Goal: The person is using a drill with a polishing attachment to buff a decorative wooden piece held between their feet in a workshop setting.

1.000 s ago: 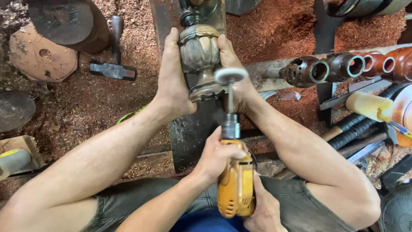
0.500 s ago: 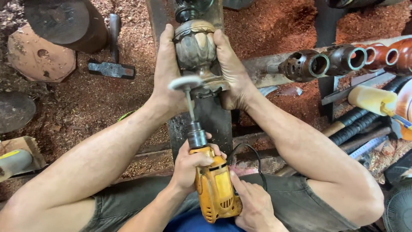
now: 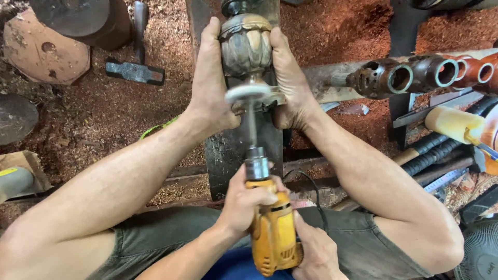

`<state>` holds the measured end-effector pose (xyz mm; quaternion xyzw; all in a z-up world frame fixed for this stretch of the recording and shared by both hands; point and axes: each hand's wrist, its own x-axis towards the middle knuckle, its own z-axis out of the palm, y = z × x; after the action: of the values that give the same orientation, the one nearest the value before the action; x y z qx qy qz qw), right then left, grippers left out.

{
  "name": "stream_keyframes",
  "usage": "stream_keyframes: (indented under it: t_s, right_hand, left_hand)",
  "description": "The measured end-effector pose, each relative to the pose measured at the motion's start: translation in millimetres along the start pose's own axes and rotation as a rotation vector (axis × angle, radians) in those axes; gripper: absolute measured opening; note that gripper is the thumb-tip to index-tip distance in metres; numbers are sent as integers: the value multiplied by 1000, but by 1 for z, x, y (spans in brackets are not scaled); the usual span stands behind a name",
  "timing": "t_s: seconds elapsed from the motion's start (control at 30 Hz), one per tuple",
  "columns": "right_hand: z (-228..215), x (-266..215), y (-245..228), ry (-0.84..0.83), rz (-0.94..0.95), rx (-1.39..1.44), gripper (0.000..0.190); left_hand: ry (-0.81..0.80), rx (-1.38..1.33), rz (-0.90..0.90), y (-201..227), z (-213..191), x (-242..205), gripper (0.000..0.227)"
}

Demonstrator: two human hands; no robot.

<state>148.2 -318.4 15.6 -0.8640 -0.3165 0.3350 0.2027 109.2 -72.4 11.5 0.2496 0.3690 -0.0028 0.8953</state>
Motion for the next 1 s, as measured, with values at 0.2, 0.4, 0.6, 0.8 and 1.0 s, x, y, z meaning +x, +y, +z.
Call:
stream_keyframes:
  t_s: [0.2,0.4,0.6,0.8,1.0]
  right_hand:
    - [-2,1,4,-29,-269,-69,107]
    - [-15,14,-35,-185,316,-93,116]
    - [5,9,-18,-24,129,-43,108]
    - [10,10,-6,-28,-119,-84,107]
    - [9,11,-27,-4,89,-75,111]
  left_hand:
    - [48,-247,-40,0,-4,-7,62]
    - [-68,-72,18,-4,15,15,51]
    - [-39,-86,3,2,-5,14,51]
    - [-32,-199,-1,4,-17,10,69]
    - [-51,-45,74,1,5,27,58]
